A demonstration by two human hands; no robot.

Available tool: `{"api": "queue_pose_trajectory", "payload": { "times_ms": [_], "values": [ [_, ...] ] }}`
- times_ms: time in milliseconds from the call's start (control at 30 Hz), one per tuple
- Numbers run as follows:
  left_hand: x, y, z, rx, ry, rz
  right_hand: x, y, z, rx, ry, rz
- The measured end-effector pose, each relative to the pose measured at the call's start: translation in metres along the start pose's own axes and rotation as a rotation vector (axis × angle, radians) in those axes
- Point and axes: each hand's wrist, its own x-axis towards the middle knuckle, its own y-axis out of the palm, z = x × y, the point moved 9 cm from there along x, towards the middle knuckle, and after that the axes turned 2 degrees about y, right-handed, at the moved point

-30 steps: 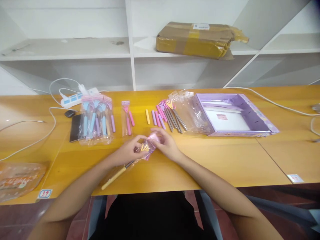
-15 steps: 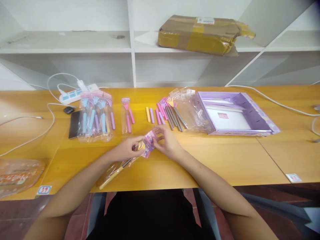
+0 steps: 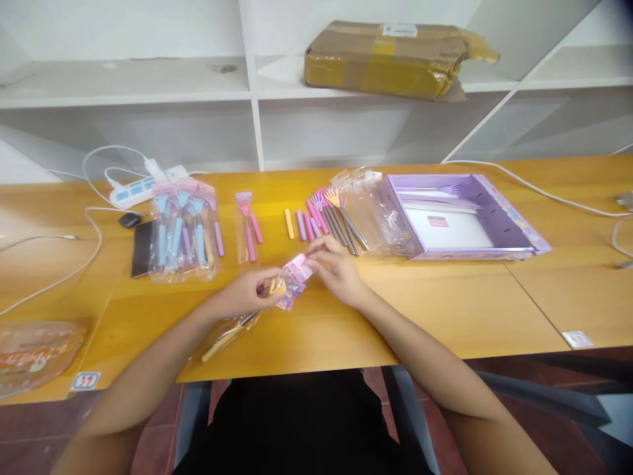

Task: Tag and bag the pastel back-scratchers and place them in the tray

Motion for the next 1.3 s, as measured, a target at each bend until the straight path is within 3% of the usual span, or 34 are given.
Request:
{"api": "queue_pose_trajectory", "payload": {
  "times_ms": [100,233,300,400,467,533,600,667,767,867,933,1000,1033,1100,1200,1267,1300],
  "values": [
    [-0.003,-0.022,0.001,0.022,-0.010,-0.070,0.001,-0.016,-0.016,-0.044,0.080,-0.145],
    [-0.004,-0.043,0.004,-0.079,-0.006,-0.162,-0.001,0.010,-0.025,-0.107,0.083,0.129],
    [-0.002,-0.039,0.006,-0.118,-0.009,-0.164,-0.003,0.020,-0.020,-0.098,0.075,0.208],
    [0.000,-0.025,0.007,-0.157,-0.029,-0.145,-0.005,0.036,0.001,0.100,0.043,0.320],
    [0.002,-0.006,0.006,-0.239,-0.031,-0.036,-0.003,0.045,0.011,0.220,0.093,0.384],
    [0.001,0.015,0.005,-0.335,-0.029,0.117,0.006,0.036,0.010,0.240,0.210,0.293],
    [0.000,0.027,0.006,-0.391,-0.019,0.210,0.018,0.005,0.005,0.218,0.294,0.034],
    [0.001,0.031,0.012,-0.403,-0.016,0.229,0.026,-0.034,0.007,0.182,0.303,-0.197],
    [0.003,0.035,0.018,-0.393,-0.017,0.258,0.033,-0.070,0.016,0.074,0.276,-0.283],
    [0.002,0.039,0.018,-0.375,0.004,0.294,0.026,-0.088,0.029,0.091,0.214,-0.405],
    [0.002,0.039,0.017,-0.360,0.016,0.287,0.020,-0.073,0.037,0.183,0.177,-0.344],
    [0.001,0.040,0.016,-0.326,0.032,0.281,0.017,-0.045,0.041,0.248,0.164,-0.135],
    [0.001,0.040,0.015,-0.305,0.042,0.280,0.017,-0.042,0.040,0.262,0.158,-0.085],
    [0.001,0.041,0.015,-0.277,0.052,0.278,0.024,-0.069,0.030,0.250,0.137,-0.174],
    [0.002,0.040,0.016,-0.287,0.048,0.271,0.051,-0.165,-0.008,0.113,0.114,-0.512],
    [0.001,0.041,0.018,-0.338,0.033,0.286,0.075,-0.222,-0.046,-0.032,0.189,-0.639],
    [0.001,0.042,0.019,-0.381,0.023,0.295,0.086,-0.240,-0.067,-0.129,0.259,-0.652]
  ]
}}
